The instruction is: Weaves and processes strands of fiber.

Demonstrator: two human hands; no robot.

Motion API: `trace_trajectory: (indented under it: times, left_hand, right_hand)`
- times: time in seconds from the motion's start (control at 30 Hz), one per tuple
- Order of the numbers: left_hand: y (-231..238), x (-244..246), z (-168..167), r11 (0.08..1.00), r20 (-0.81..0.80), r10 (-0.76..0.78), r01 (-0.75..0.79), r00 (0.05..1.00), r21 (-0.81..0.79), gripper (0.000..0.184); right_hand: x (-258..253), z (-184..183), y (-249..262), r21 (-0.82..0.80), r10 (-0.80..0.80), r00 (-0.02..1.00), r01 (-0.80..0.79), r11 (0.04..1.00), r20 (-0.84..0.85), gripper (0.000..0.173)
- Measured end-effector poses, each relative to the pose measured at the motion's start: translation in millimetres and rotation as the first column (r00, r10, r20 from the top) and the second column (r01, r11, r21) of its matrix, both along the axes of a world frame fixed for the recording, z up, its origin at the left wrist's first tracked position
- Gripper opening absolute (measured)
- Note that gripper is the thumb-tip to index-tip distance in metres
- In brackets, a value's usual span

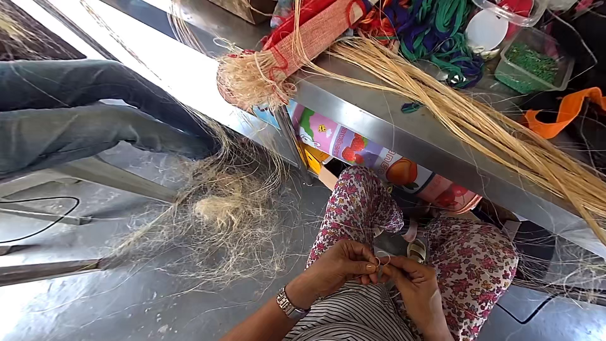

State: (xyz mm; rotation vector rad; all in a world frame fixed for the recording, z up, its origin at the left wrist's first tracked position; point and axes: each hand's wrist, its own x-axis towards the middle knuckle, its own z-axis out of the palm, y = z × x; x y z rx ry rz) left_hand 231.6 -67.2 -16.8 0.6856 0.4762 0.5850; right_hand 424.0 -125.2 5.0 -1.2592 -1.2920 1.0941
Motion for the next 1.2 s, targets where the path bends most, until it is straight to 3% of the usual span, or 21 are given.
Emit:
trace_trajectory:
  times: [0.2,0.6,0.83,1.07,1.2]
  left_hand:
    - [-6,4,6,0.990,-0.088,0.139,-0.137,0.986,0.027,0.020]
    - [-10,8,7,0.986,-0.146,0.164,-0.157,0.976,0.058,0.021]
    - [-13,13,8,0.954,-0.155,0.299,-0.299,0.942,0.022,0.021]
    - [-15,11,2,0.860,-0.290,0.383,-0.224,0.877,0.459,0.009]
    - [-15,10,1,0.841,-0.259,0.383,-0.218,0.887,0.496,0.009]
  right_hand:
    - [-1,-5,1,0.039,-0.029,0.999,0.028,0.999,0.020,0.011]
    - [2,-15,1,0.113,-0.021,1.000,0.018,0.993,0.017,0.013]
    - [3,-22,1,0.191,0.041,0.999,-0.036,0.981,-0.020,0.011]
    - [0,-15,0,0.031,0.022,0.993,-0.019,0.999,-0.117,0.013]
    - [-2,-6,1,-0.144,0.001,0.992,-0.019,0.989,-0.124,0.016]
